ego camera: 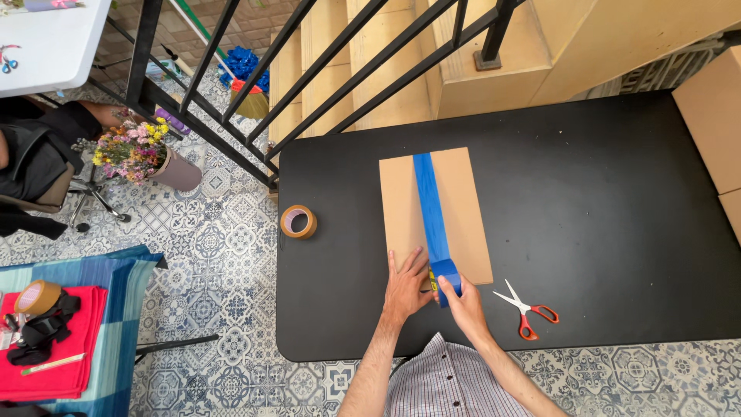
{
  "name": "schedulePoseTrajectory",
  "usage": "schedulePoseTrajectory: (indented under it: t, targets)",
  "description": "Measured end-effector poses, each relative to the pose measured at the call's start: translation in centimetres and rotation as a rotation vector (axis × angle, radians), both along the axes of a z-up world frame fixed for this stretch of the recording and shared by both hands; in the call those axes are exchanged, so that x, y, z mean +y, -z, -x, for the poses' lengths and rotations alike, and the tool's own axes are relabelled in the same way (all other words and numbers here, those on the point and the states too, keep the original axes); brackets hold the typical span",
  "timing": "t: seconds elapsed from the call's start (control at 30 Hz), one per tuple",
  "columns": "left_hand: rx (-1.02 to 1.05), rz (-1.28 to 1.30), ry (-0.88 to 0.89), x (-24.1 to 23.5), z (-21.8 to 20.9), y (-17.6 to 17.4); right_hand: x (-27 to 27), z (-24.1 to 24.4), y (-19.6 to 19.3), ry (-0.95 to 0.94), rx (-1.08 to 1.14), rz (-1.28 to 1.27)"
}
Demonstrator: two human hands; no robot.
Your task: The person assembles a flat cardboard box, closes the flaps, and secures the seam with blue tape. They repeat the process on a second box, applying tape along the center seam and trimming the excess with scissors.
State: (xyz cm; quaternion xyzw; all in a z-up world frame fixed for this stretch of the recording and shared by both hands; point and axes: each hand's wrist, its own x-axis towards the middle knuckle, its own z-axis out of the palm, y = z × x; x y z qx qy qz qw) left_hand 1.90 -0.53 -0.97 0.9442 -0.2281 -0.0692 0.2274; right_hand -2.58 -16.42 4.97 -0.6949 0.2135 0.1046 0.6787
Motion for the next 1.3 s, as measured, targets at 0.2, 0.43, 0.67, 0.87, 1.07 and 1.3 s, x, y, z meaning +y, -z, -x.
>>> schedulePoseTrajectory:
  t: [0.2,0.43,0.67,0.87,1.07,1.3]
  targets:
    - [-0.009,0.014,0.002,0.2,0.1,0.2,0.2,0.8,-0.9,-0.061,-0.064,0.086]
    - [-0.158,0.106,0.066,0.4,0.0,-1.1,-0.5,2.2,-0.3,-0.144,0.015,0.054]
    - [-0.171,0.082,0.057,0.4,-0.6,-1.3,0.2,3.2,-2.5,-0.099,0.075,0.141]
    - [-0.177,0.043,0.061,0.5,-0.8,-0.9,-0.6,4.7,-1.3,-0.083,0.109,0.057]
    - [-0.193,0.073,0.044,0.2,-0.8,-1.2,-1.6,6.1,0.0,-0.207,0.021,-0.031]
    - [-0.227,0.026,0.040,0.1,-1.0,-0.1,-1.6,6.0,-1.4,-0.182,0.148,0.163]
